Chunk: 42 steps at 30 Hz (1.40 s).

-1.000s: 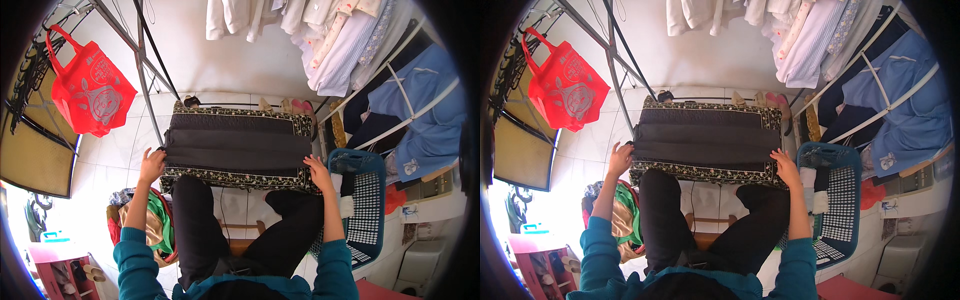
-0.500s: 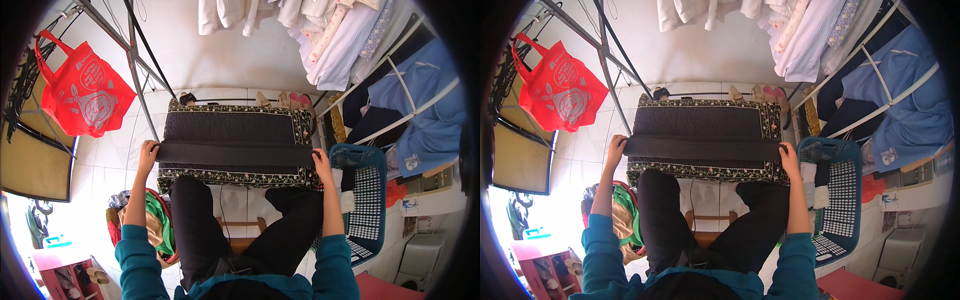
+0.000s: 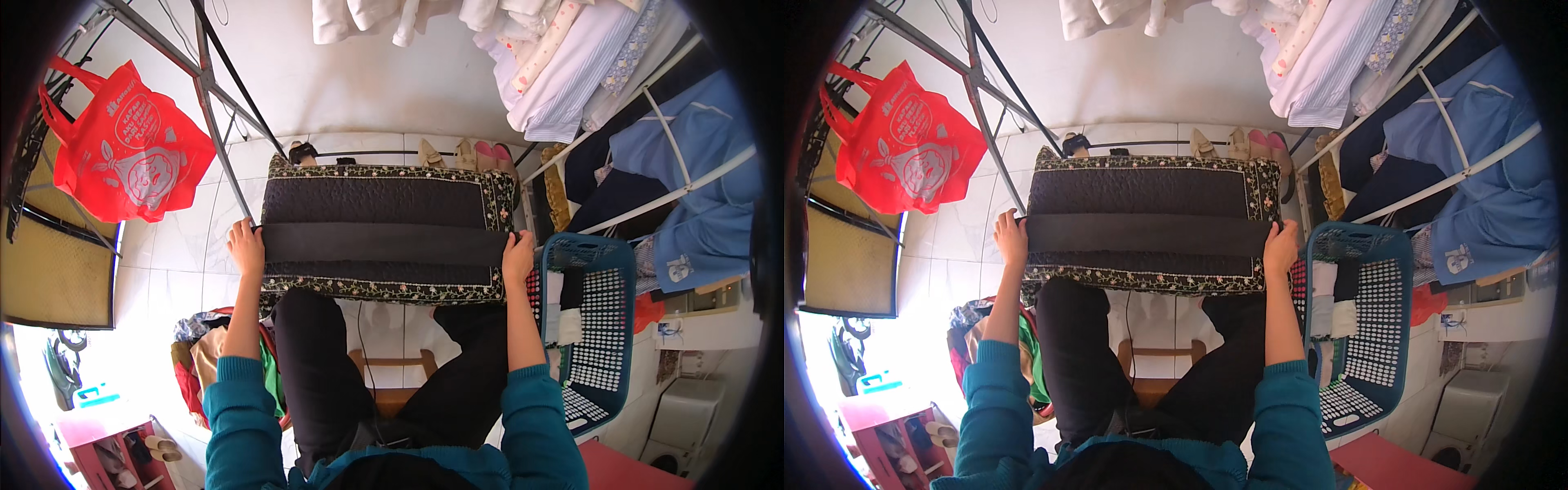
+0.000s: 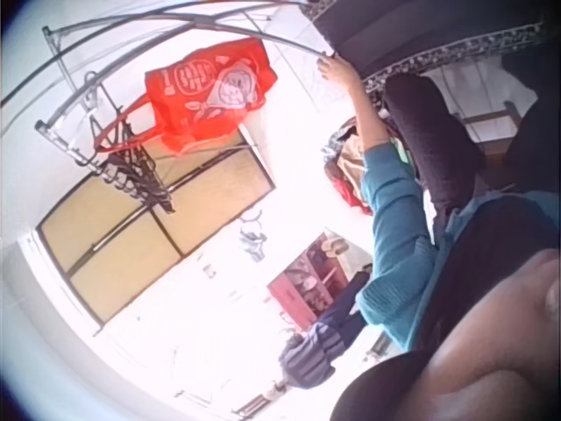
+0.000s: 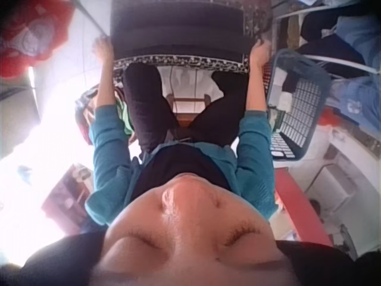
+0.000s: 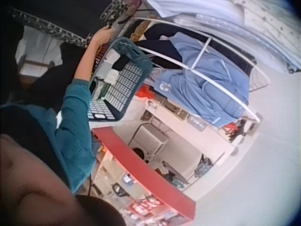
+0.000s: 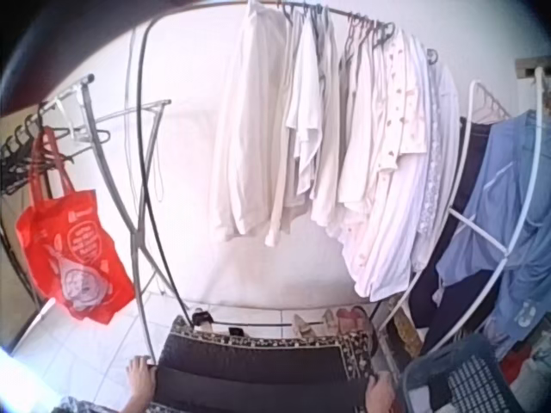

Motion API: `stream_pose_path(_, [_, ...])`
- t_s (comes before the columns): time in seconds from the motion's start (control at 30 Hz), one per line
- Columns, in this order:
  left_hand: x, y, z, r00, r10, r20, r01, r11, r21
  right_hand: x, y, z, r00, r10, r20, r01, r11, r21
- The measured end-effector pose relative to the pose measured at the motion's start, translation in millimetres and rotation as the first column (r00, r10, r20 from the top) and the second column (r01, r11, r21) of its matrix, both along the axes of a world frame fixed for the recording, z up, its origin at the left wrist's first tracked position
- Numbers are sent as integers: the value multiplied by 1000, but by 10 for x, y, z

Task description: The person picks up a pair of black pants, spreads them on a padded surface, folds them into a small bundle by hand, and places them into a laundry basket. Next, they take a tan dress, lay it flat, fold the sides and bottom into a rectangle, roll it up, and place it in the same basket.

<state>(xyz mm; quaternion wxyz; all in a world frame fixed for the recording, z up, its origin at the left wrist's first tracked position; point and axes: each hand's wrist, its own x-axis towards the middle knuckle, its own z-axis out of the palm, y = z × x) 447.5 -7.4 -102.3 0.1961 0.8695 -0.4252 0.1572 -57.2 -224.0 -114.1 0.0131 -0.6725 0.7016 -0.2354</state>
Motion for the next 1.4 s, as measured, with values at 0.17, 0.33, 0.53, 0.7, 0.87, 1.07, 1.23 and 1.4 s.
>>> stream_pose_path(0.17, [-466,32,258,863,-503,36,494,858,139,-97,-44,-9,1000,-6,9,6,997,70])
stream_pose_path(0.33, [-477,54,106,956,-290,-44,290,914,282,421,170,342,978,208,4,-193,915,-354])
stream_pose_path(0.53, [-906,-241,-117,993,12,-122,30,939,341,2373,1194,622,495,866,67,-856,500,-132])
stream_pose_path(0.7, [-911,-277,-59,994,28,-104,7,947,321,2486,1153,-8,540,840,-53,-841,541,-14])
stream_pose_path(0.87, [-575,-109,-31,990,70,-120,-27,944,329,1534,838,124,590,767,-251,-777,624,83])
stream_pose_path(1.07, [-455,-31,-102,987,-1,-161,46,959,280,66,290,193,663,723,-193,-705,690,164])
stream_pose_path(1.23, [-356,24,-120,975,-64,-214,121,956,267,-128,223,204,822,538,-186,-488,834,256])
stream_pose_path(1.4, [-206,224,100,871,-352,-342,423,891,162,-438,183,170,844,493,211,-536,789,300])
